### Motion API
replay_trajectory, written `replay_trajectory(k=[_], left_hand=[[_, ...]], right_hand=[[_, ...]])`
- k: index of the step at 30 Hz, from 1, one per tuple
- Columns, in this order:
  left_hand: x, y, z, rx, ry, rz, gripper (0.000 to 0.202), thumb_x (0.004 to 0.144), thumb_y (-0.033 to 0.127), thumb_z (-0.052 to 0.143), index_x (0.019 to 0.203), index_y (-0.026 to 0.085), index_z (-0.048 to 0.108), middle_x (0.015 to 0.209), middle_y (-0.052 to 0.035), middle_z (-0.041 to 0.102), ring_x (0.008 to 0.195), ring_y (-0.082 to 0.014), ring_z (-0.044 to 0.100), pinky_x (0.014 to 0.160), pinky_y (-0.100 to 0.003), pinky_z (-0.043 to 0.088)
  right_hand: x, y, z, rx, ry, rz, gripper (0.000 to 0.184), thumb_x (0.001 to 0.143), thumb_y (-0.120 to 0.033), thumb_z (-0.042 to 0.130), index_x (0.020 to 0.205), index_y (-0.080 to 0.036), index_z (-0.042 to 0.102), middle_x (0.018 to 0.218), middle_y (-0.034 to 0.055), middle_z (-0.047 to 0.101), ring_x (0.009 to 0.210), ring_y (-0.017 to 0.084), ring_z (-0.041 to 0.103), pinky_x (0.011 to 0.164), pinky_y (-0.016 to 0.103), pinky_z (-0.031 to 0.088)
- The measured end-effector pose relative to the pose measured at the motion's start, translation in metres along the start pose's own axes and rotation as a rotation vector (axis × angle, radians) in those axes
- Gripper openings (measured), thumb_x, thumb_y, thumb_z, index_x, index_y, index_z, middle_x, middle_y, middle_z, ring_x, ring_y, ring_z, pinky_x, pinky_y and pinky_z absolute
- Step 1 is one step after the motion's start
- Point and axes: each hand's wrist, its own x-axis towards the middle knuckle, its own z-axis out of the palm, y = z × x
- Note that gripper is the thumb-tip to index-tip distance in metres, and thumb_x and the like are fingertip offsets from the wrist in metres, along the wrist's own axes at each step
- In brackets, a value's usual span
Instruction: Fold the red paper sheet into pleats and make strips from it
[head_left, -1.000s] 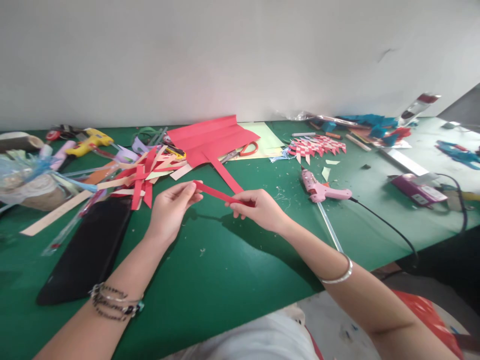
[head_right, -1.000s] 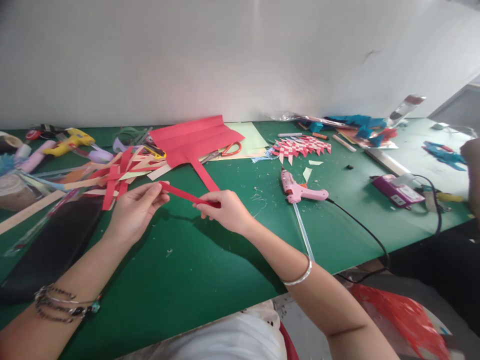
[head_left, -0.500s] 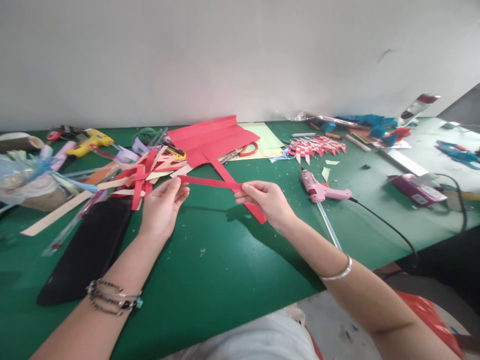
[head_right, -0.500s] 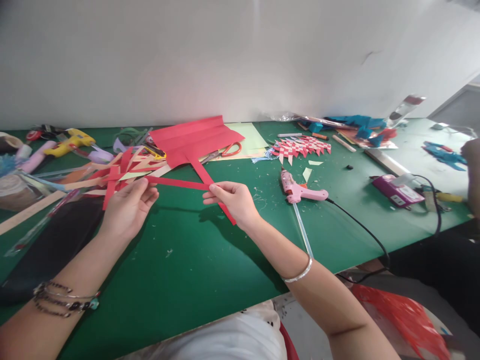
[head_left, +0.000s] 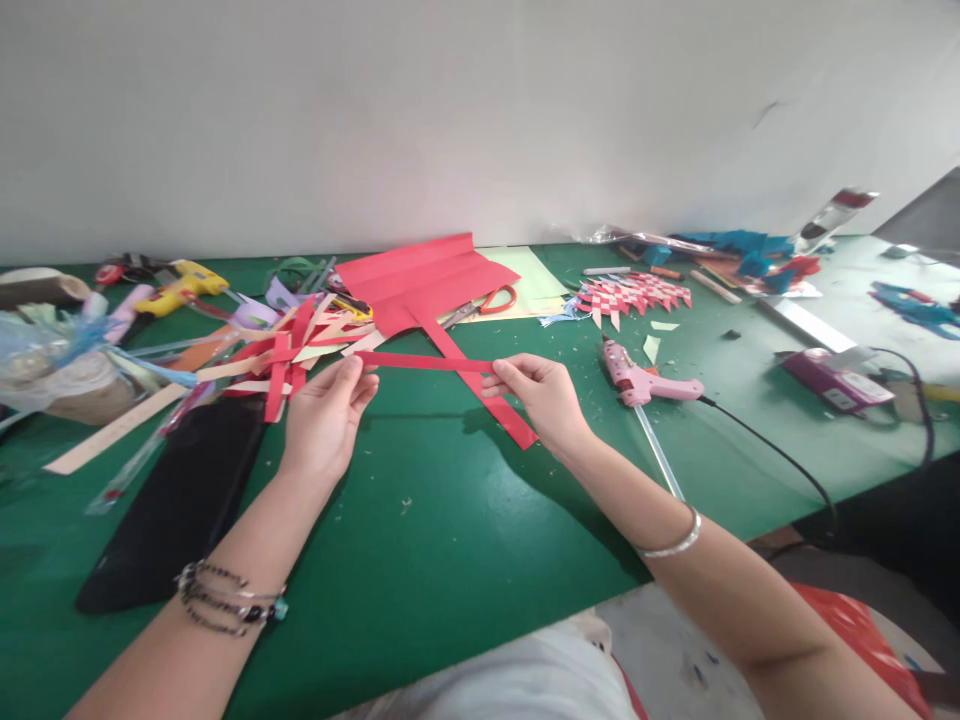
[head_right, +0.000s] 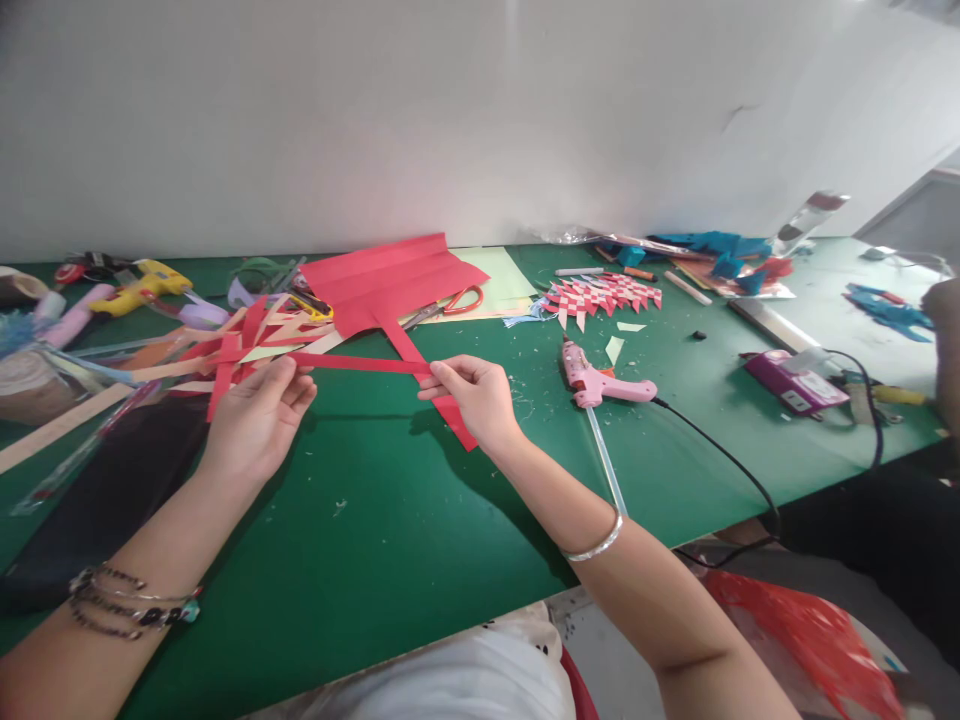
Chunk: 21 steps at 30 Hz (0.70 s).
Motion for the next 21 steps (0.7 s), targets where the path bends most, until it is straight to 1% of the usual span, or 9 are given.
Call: replay_trajectory(k=[3, 6, 11, 13, 16, 19, 21], left_hand=[[-0.002, 0.001, 0.002, -0.015, -0.005, -0.010, 0.008, 0.064, 0.017, 0.071, 0.062, 0.017, 0.064, 0.058, 0.0060, 0.063, 0.053, -0.0029, 0.057, 0.063, -0.016, 0.049], [-0.004, 0.001, 0.004, -0.030, -0.016, -0.029, 0.009, 0.065, 0.015, 0.070, 0.061, 0.017, 0.062, 0.058, 0.0067, 0.061, 0.053, -0.0025, 0.057, 0.063, -0.016, 0.049], [-0.003, 0.002, 0.003, -0.048, -0.021, -0.030, 0.011, 0.062, 0.017, 0.071, 0.061, 0.017, 0.060, 0.057, 0.0075, 0.060, 0.053, -0.0025, 0.057, 0.062, -0.015, 0.049], [-0.002, 0.002, 0.001, -0.038, -0.018, -0.027, 0.012, 0.060, 0.019, 0.073, 0.063, 0.017, 0.061, 0.059, 0.0068, 0.061, 0.054, -0.0026, 0.057, 0.061, -0.015, 0.049], [-0.001, 0.003, 0.000, 0.004, -0.014, -0.002, 0.017, 0.056, 0.024, 0.076, 0.064, 0.017, 0.062, 0.059, 0.0062, 0.062, 0.054, -0.0032, 0.057, 0.061, -0.016, 0.048], [0.000, 0.007, -0.002, 0.073, -0.019, 0.045, 0.023, 0.052, 0.030, 0.078, 0.063, 0.017, 0.063, 0.058, 0.0057, 0.061, 0.053, -0.0050, 0.056, 0.060, -0.017, 0.048], [-0.001, 0.015, -0.007, 0.132, -0.040, 0.059, 0.026, 0.050, 0.032, 0.079, 0.063, 0.016, 0.065, 0.058, 0.0028, 0.062, 0.056, -0.0087, 0.059, 0.059, -0.020, 0.049]], right_hand=[[0.000, -0.004, 0.000, -0.053, 0.013, -0.069, 0.019, 0.075, -0.034, 0.062, 0.069, -0.016, 0.061, 0.062, 0.0008, 0.067, 0.054, 0.012, 0.064, 0.063, 0.026, 0.051], [-0.001, -0.008, -0.002, -0.146, 0.024, -0.119, 0.021, 0.077, -0.035, 0.059, 0.065, -0.017, 0.057, 0.059, -0.0008, 0.064, 0.049, 0.010, 0.061, 0.059, 0.024, 0.048], [-0.001, -0.008, -0.005, -0.280, -0.030, -0.192, 0.029, 0.082, -0.040, 0.052, 0.062, -0.019, 0.046, 0.051, -0.0046, 0.053, 0.041, 0.006, 0.047, 0.047, 0.021, 0.039], [-0.002, -0.008, -0.005, -0.335, -0.033, -0.221, 0.029, 0.083, -0.039, 0.051, 0.063, -0.019, 0.044, 0.052, -0.0051, 0.050, 0.042, 0.006, 0.043, 0.046, 0.021, 0.036], [-0.004, -0.010, -0.004, -0.401, -0.045, -0.262, 0.028, 0.084, -0.036, 0.049, 0.063, -0.020, 0.043, 0.055, -0.0042, 0.050, 0.046, 0.007, 0.040, 0.047, 0.021, 0.032], [-0.007, -0.012, -0.002, -0.427, -0.070, -0.297, 0.028, 0.085, -0.036, 0.048, 0.062, -0.020, 0.043, 0.056, -0.0033, 0.049, 0.050, 0.008, 0.040, 0.049, 0.022, 0.032], [-0.008, -0.013, -0.002, -0.415, -0.078, -0.300, 0.029, 0.084, -0.037, 0.048, 0.062, -0.019, 0.044, 0.056, -0.0028, 0.049, 0.051, 0.009, 0.041, 0.050, 0.022, 0.032]])
